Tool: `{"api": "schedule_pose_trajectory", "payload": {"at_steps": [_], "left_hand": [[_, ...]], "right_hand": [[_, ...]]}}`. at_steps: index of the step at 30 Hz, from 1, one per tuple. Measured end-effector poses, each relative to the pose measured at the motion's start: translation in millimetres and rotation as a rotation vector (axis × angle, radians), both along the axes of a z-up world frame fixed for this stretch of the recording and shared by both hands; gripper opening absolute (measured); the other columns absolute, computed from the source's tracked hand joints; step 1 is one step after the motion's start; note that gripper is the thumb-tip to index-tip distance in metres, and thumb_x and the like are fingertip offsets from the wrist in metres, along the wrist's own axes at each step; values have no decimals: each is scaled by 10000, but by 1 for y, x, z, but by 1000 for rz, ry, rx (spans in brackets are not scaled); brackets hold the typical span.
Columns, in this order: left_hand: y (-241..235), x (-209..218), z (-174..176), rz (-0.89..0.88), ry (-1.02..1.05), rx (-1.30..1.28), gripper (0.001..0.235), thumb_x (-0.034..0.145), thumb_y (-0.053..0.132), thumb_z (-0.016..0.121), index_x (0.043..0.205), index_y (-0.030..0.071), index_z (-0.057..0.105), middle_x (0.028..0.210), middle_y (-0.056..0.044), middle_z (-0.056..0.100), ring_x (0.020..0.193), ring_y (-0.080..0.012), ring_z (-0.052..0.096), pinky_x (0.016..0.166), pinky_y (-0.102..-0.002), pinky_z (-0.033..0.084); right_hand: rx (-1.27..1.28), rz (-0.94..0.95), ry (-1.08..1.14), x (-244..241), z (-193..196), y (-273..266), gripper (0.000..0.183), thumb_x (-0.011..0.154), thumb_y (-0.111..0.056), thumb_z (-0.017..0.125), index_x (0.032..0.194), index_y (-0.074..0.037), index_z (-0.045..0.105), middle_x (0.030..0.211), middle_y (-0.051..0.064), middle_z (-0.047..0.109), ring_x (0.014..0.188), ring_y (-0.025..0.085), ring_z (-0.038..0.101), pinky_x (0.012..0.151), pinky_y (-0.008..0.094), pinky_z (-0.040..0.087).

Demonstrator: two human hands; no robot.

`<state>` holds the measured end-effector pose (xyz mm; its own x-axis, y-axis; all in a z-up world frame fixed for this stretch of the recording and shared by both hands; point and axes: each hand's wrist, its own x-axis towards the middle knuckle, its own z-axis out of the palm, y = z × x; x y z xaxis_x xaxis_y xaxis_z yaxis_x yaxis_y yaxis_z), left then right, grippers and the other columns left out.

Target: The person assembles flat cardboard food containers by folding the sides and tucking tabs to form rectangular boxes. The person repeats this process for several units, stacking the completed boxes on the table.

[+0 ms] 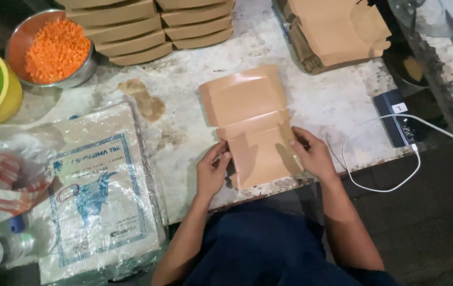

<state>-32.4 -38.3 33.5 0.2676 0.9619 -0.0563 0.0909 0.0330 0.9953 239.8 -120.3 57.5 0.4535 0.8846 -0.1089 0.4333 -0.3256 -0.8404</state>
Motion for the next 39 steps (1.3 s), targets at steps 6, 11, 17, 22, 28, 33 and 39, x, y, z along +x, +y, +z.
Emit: {"api": "schedule_pose_trajectory", "payload": {"at_steps": [6,11,17,22,28,33,39], "left_hand": [[-15,-12,4,-388,742,505,597,1007,486,489,1414,50,522,1464,-173,501,1432,-297,376,1186,-586,123],[-19,5,3,-350,961,730,674,936,570,525,1394,74,535,1374,-192,575,1350,-292,485,1222,-548,88],[-4,-26,23,-298,693,588,632,870,461,697,1344,60,580,1364,-226,571,1271,-400,534,1128,-579,284],[-22,-57,26,-11,536,416,440,938,302,689,1270,20,627,1223,-188,639,1131,-374,627,989,-479,482],[-68,-18,17,35,581,958,230,802,269,802,998,172,732,981,0,605,868,-232,623,783,-363,474],[-71,26,22,-155,479,956,390,834,335,761,1104,67,674,1013,-123,628,886,-295,646,747,-383,473],[-56,13,7,-91,576,964,149,843,101,711,990,82,711,815,-63,666,777,-232,654,700,-316,450]], "right_hand": [[66,423,-409,-41,2,-8,394,927,-360,666,1263,-154,689,1330,114,635,1259,372,548,1028,482,468],[-381,613,-478,-43,22,-8,661,988,-552,435,1506,-145,392,1610,14,310,1482,312,207,1131,640,172],[24,288,24,-13,8,-28,459,916,-175,681,1356,-74,594,1273,207,608,1229,406,537,1019,537,424],[2,-10,117,-7,-19,-61,393,892,28,627,1252,-123,672,1061,128,710,1011,267,677,917,425,534],[9,113,257,-24,-18,-62,425,881,38,646,1301,16,583,1008,216,712,907,279,688,855,460,551],[27,288,126,-50,-9,-39,293,877,-32,669,1161,-86,711,940,146,753,915,263,710,804,423,565],[123,243,23,-60,-36,-35,276,854,-45,723,1116,-99,655,941,74,744,831,195,694,778,373,564]]}}
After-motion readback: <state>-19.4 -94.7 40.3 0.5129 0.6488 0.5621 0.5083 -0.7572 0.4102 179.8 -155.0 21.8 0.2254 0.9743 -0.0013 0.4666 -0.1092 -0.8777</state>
